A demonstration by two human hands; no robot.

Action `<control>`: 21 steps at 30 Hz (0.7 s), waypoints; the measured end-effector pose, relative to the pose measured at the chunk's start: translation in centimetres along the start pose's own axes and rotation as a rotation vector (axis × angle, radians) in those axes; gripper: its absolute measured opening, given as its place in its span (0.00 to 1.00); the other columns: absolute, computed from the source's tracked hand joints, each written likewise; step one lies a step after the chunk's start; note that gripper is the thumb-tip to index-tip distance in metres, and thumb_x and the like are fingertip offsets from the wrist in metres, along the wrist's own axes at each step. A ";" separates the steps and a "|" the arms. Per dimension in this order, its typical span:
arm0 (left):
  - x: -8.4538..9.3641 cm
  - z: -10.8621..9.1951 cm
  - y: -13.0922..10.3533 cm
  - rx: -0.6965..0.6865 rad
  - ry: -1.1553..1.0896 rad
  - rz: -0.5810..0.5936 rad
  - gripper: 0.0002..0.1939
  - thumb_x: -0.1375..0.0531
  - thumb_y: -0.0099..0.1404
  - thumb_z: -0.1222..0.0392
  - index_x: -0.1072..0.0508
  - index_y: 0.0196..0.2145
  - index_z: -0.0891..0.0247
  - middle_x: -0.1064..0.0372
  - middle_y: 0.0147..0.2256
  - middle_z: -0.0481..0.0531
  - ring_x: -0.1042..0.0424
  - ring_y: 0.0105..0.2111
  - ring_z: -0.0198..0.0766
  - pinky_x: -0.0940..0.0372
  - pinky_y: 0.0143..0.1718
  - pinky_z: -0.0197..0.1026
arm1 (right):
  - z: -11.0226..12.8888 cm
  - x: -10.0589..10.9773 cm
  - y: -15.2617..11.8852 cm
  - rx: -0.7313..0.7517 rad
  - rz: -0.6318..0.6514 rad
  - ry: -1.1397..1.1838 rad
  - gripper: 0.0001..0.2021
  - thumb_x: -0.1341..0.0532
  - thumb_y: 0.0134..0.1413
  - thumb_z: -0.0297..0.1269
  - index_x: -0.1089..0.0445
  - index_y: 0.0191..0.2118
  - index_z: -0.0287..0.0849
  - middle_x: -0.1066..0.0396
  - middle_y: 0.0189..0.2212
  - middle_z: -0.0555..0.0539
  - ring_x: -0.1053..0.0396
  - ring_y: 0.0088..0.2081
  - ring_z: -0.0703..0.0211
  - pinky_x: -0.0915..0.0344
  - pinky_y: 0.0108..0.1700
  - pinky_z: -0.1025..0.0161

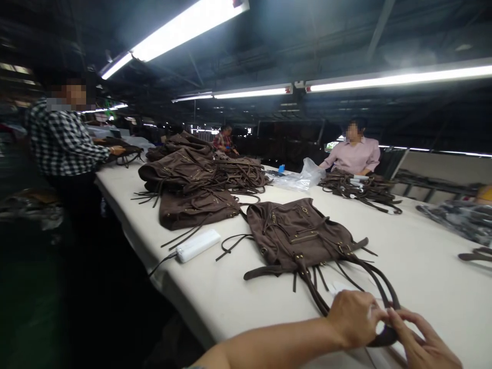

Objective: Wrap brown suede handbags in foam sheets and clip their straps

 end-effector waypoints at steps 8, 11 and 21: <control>2.3 -2.2 -1.3 -0.143 0.171 -0.153 0.12 0.47 0.66 0.58 0.33 0.25 0.61 0.27 0.27 0.51 0.30 0.27 0.36 0.37 0.29 0.36 | 1.7 -0.4 -0.4 -0.056 0.010 0.033 0.23 0.42 0.41 0.61 0.28 0.30 0.46 0.23 0.37 0.41 0.27 0.32 0.45 0.32 0.33 0.53; 2.9 -3.1 -1.7 -0.159 0.107 -0.215 0.14 0.47 0.67 0.59 0.33 0.24 0.61 0.29 0.24 0.50 0.30 0.26 0.35 0.37 0.30 0.35 | 2.3 -0.7 -0.9 -0.020 -0.018 0.218 0.22 0.40 0.42 0.60 0.31 0.28 0.43 0.26 0.45 0.39 0.27 0.39 0.45 0.30 0.39 0.53; 8.6 1.4 -0.2 0.255 -0.501 -0.431 0.17 0.44 0.64 0.45 0.32 0.28 0.62 0.41 0.18 0.42 0.40 0.18 0.31 0.45 0.20 0.32 | -0.4 1.8 0.5 -0.201 -0.218 0.819 0.21 0.30 0.40 0.51 0.37 0.25 0.41 0.26 0.30 0.47 0.27 0.28 0.61 0.26 0.34 0.63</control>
Point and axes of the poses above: each hand's wrist, its own y-axis towards the middle knuckle, its own x-axis out of the back of the hand, z = x × y, the point moved 6 cm from there along y, towards the middle knuckle
